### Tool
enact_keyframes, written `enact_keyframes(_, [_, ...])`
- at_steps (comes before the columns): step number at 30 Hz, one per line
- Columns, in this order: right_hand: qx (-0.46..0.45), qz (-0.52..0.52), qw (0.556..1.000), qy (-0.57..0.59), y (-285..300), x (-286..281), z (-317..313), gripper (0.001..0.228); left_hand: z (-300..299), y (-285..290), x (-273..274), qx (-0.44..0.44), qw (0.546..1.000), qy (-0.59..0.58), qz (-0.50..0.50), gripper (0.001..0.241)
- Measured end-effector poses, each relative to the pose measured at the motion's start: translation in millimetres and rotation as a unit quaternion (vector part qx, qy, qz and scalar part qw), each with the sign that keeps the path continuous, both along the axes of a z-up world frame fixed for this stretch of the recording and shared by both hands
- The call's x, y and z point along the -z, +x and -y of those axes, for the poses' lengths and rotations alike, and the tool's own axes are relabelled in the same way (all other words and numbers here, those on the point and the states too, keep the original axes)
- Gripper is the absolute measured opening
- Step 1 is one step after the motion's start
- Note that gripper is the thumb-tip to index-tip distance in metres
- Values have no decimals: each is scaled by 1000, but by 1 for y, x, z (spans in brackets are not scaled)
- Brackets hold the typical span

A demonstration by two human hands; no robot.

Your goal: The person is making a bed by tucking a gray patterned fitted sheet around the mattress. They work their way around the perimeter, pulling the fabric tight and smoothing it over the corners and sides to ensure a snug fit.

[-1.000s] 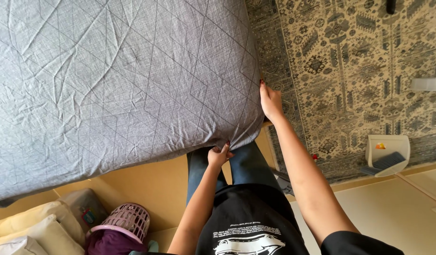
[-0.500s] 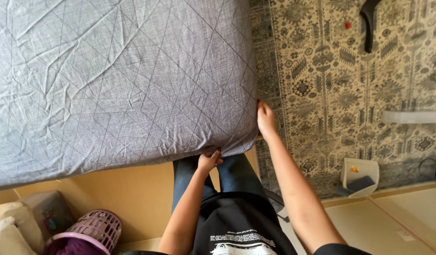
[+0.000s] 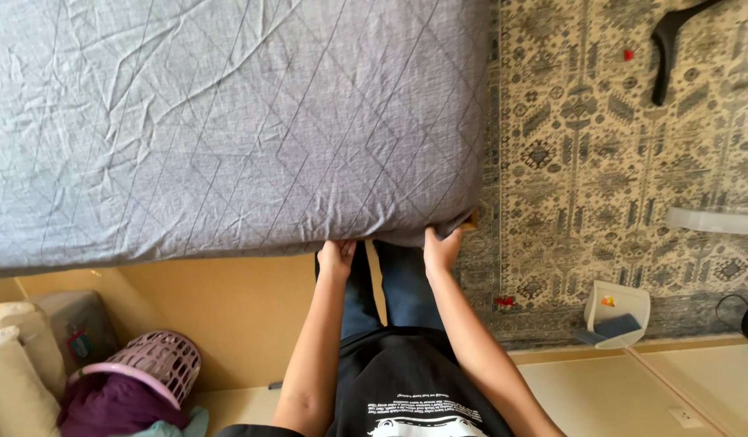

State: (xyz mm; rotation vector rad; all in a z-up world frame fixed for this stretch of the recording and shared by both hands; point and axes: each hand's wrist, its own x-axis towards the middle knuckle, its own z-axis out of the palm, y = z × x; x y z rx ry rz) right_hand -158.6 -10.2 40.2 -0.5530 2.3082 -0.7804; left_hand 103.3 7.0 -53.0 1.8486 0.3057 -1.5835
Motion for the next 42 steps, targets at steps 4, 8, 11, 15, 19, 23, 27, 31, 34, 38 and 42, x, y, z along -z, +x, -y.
enact_keyframes(4, [163,209,963,53,15,8,6,48,18,6,-26,-209,970,-35,-120,39])
enact_keyframes(8, [191,246,950,27,-1,96,-25,32,36,10,-52,-272,939,-85,-191,53])
enact_keyframes(11, [269,314,909,55,-14,82,-4,36,59,9,-74,-292,930,-93,-204,56])
enact_keyframes(15, [319,450,834,30,-27,75,-5,31,65,18,-76,-338,902,-118,-241,59])
enact_keyframes(19, [408,408,817,-29,-8,-31,30,24,59,41,-69,-289,926,-81,-228,61])
enact_keyframes(23, [433,341,805,-219,-61,39,-21,8,49,74,-76,-279,938,-55,-198,58])
enact_keyframes(27, [437,440,764,-178,-68,7,4,21,32,108,-57,-271,944,-60,-178,51])
enact_keyframes(31, [258,427,866,-13,-63,-1,19,28,17,114,-42,-141,973,-49,-178,44])
enact_keyframes(34, [213,399,891,22,-49,-9,32,35,17,100,-52,-38,979,-54,-191,43])
enact_keyframes(38, [223,311,923,50,-41,-5,46,39,18,71,-42,0,978,-40,-206,43])
enact_keyframes(42, [200,231,948,94,-41,24,49,38,21,42,-28,32,981,-44,-188,42])
